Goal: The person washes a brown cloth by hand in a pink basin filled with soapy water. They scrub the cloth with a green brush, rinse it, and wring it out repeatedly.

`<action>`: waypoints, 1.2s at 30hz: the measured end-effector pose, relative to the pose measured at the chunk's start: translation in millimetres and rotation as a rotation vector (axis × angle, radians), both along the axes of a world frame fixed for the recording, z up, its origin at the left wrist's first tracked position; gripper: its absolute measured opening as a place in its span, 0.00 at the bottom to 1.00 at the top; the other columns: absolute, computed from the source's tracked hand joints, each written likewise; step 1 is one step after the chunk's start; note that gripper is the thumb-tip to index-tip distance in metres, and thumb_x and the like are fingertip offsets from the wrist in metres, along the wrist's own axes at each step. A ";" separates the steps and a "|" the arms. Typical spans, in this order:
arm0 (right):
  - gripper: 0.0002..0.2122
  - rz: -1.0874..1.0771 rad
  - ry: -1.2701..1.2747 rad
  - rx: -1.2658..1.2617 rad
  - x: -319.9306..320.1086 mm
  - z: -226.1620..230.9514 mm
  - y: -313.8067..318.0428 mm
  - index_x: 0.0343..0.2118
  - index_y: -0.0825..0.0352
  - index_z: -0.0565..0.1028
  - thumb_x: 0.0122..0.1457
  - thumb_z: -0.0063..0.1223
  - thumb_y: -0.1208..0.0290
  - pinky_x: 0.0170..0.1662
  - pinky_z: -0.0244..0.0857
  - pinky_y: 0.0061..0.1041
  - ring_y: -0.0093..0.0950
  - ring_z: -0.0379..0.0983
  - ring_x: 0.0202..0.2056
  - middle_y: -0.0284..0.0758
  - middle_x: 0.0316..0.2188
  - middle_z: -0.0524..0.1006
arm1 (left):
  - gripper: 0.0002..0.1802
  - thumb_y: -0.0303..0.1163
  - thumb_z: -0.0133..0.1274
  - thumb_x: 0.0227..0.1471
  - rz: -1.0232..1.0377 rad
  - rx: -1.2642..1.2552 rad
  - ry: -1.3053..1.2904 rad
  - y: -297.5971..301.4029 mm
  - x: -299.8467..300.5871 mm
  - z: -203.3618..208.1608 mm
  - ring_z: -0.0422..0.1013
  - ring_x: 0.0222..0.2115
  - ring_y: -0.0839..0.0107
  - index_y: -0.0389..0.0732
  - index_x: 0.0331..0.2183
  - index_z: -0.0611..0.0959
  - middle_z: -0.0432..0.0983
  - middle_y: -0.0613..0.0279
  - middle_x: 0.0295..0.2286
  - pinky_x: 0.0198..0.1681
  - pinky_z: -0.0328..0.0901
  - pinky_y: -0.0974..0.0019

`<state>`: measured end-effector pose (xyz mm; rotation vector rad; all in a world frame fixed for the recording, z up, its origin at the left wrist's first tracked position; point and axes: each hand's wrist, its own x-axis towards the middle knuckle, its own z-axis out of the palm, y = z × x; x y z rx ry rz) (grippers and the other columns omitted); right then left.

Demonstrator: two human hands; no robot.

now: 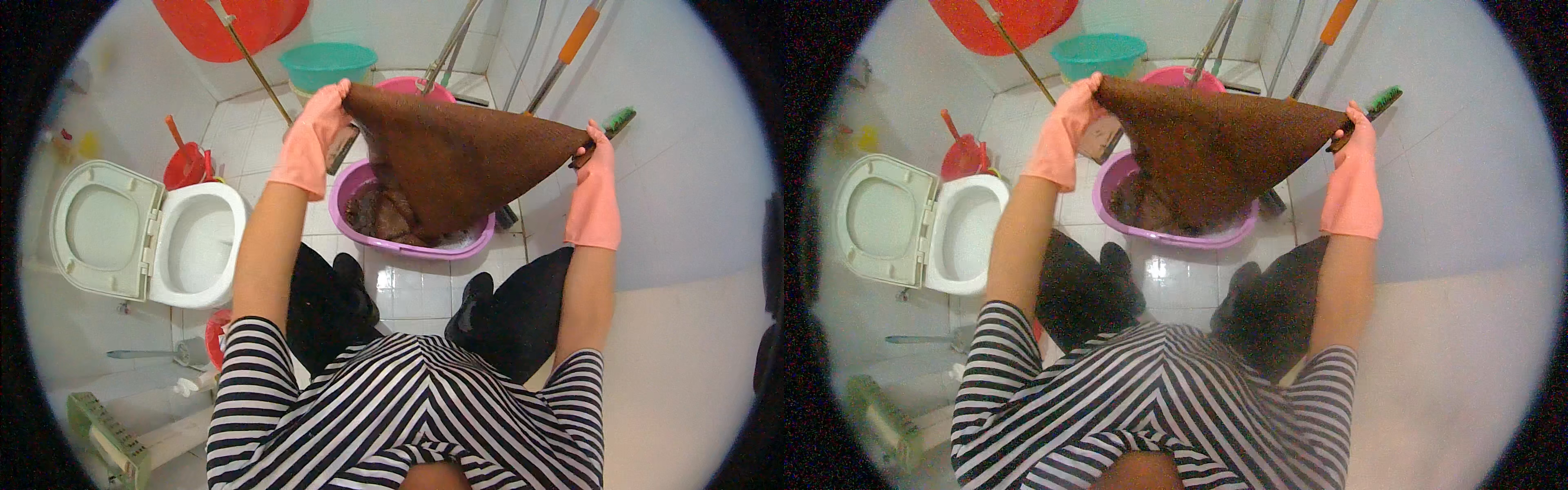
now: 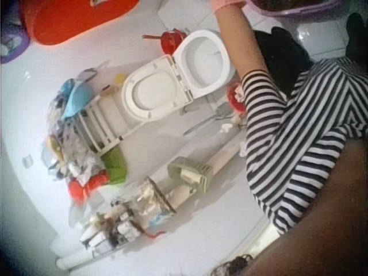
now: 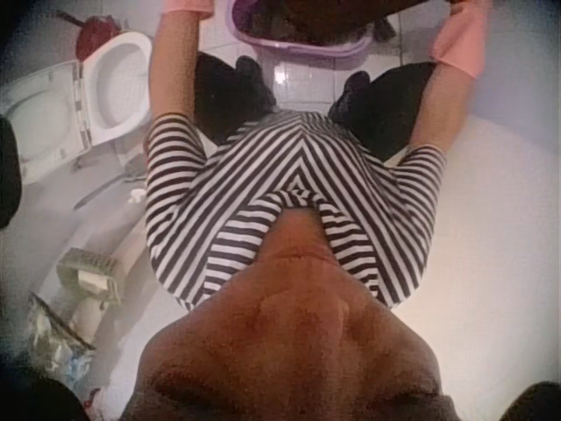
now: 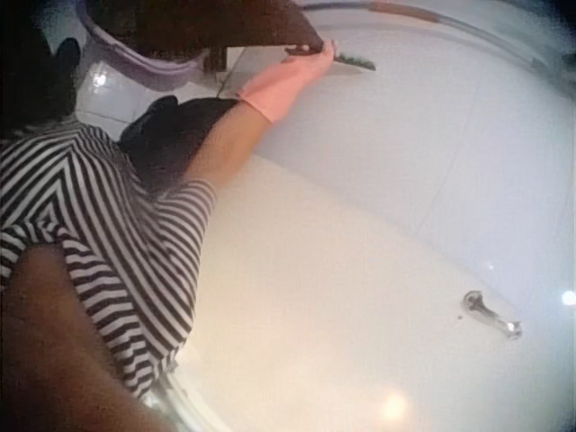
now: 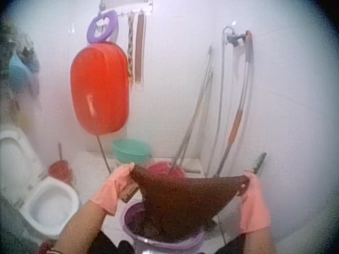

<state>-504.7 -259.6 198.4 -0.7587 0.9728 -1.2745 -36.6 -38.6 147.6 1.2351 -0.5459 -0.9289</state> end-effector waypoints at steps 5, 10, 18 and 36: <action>0.18 0.031 -0.092 -0.118 20.1 43.0 8.4 0.57 0.64 0.76 0.64 0.55 0.73 0.22 0.63 0.18 0.24 0.71 0.31 0.32 0.38 0.75 | 0.21 0.46 0.47 0.70 0.019 -0.050 -0.214 10.3 31.5 104.1 0.75 0.41 0.64 0.36 0.45 0.79 0.79 0.58 0.42 0.51 0.71 0.57; 0.07 0.028 -0.054 -0.237 24.7 152.2 8.2 0.41 0.64 0.77 0.63 0.59 0.69 0.21 0.62 0.20 0.23 0.67 0.22 0.31 0.31 0.76 | 0.21 0.47 0.47 0.70 -0.044 -0.105 -0.380 25.3 47.4 194.6 0.75 0.42 0.64 0.37 0.46 0.79 0.80 0.59 0.43 0.52 0.70 0.58; 0.12 0.151 -0.041 -0.488 49.0 246.8 -15.3 0.48 0.59 0.78 0.62 0.60 0.69 0.19 0.63 0.13 0.20 0.67 0.20 0.30 0.36 0.77 | 0.22 0.47 0.47 0.70 -0.145 -0.140 -0.558 53.6 59.0 287.9 0.75 0.44 0.65 0.37 0.47 0.80 0.80 0.59 0.44 0.52 0.70 0.60; 0.04 0.279 0.410 -0.394 100.3 270.2 25.4 0.34 0.60 0.75 0.61 0.54 0.67 0.16 0.55 0.17 0.20 0.63 0.15 0.30 0.23 0.73 | 0.25 0.50 0.45 0.69 -0.357 0.100 -0.623 23.3 132.0 270.5 0.75 0.48 0.69 0.41 0.51 0.83 0.82 0.62 0.48 0.54 0.67 0.65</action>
